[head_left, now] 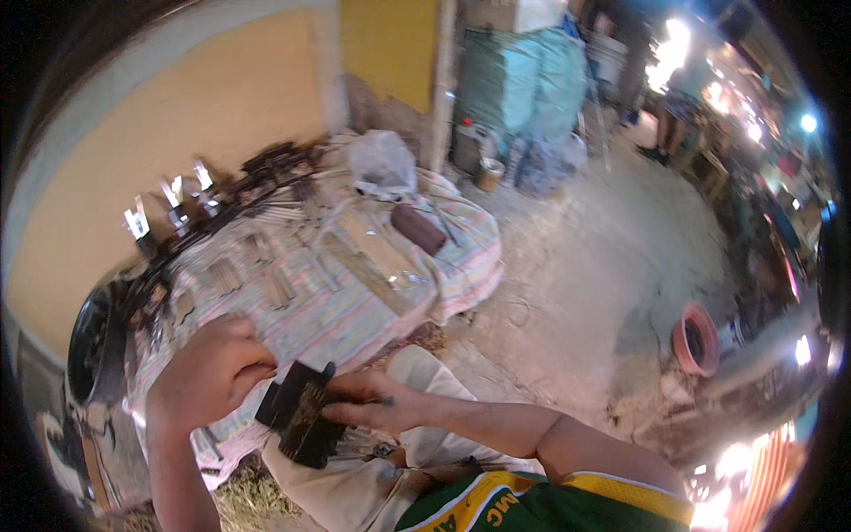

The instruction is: The person sits on the floor and assembles small metal rods into a dark decorative frame. They pick up rods from a table, insert them into slots on the frame, and occasionally adjust the frame's position. The person repeats this process for multiple rods throughout the clip.

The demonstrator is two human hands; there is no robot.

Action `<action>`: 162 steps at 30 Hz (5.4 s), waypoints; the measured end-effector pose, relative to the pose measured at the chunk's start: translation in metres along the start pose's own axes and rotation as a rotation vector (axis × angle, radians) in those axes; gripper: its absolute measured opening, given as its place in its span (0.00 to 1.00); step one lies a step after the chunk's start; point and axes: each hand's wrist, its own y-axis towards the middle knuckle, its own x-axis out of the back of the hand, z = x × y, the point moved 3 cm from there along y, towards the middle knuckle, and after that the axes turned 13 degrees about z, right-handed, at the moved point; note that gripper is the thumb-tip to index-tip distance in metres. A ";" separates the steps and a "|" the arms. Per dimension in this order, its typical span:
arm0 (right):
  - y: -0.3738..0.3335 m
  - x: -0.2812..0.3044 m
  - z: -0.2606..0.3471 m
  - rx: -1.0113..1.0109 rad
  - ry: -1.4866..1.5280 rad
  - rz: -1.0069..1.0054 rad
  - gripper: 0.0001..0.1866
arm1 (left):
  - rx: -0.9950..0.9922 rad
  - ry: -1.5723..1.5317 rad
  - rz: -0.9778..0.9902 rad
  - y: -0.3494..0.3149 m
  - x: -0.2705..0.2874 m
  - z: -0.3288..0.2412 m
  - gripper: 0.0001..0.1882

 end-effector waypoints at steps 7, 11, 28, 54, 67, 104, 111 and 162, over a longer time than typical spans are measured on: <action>-0.006 -0.015 0.000 0.000 0.167 0.065 0.14 | 0.028 -0.139 -0.147 0.007 -0.015 0.007 0.08; -0.009 -0.019 0.006 0.018 0.233 0.069 0.14 | -0.004 -0.270 -0.174 0.013 -0.021 0.019 0.07; -0.044 -0.015 -0.046 -0.113 -0.098 0.037 0.23 | 0.361 -0.922 -0.456 -0.075 -0.172 0.087 0.11; -0.056 -0.017 -0.086 -0.386 0.040 0.055 0.42 | 0.732 -0.315 -0.333 -0.089 -0.340 0.133 0.29; -0.059 -0.026 -0.090 -0.293 -0.031 -0.041 0.34 | 0.824 -0.307 -0.319 -0.090 -0.327 0.134 0.16; -0.050 -0.028 -0.081 -0.345 0.086 0.019 0.40 | 0.987 -0.234 -0.182 -0.095 -0.320 0.111 0.24; -0.049 -0.027 -0.086 -0.335 0.020 0.064 0.42 | 0.817 -0.095 -0.328 -0.096 -0.328 0.117 0.22; -0.053 -0.031 -0.087 -0.186 -0.042 -0.106 0.20 | 0.782 -0.258 -0.350 -0.089 -0.316 0.096 0.16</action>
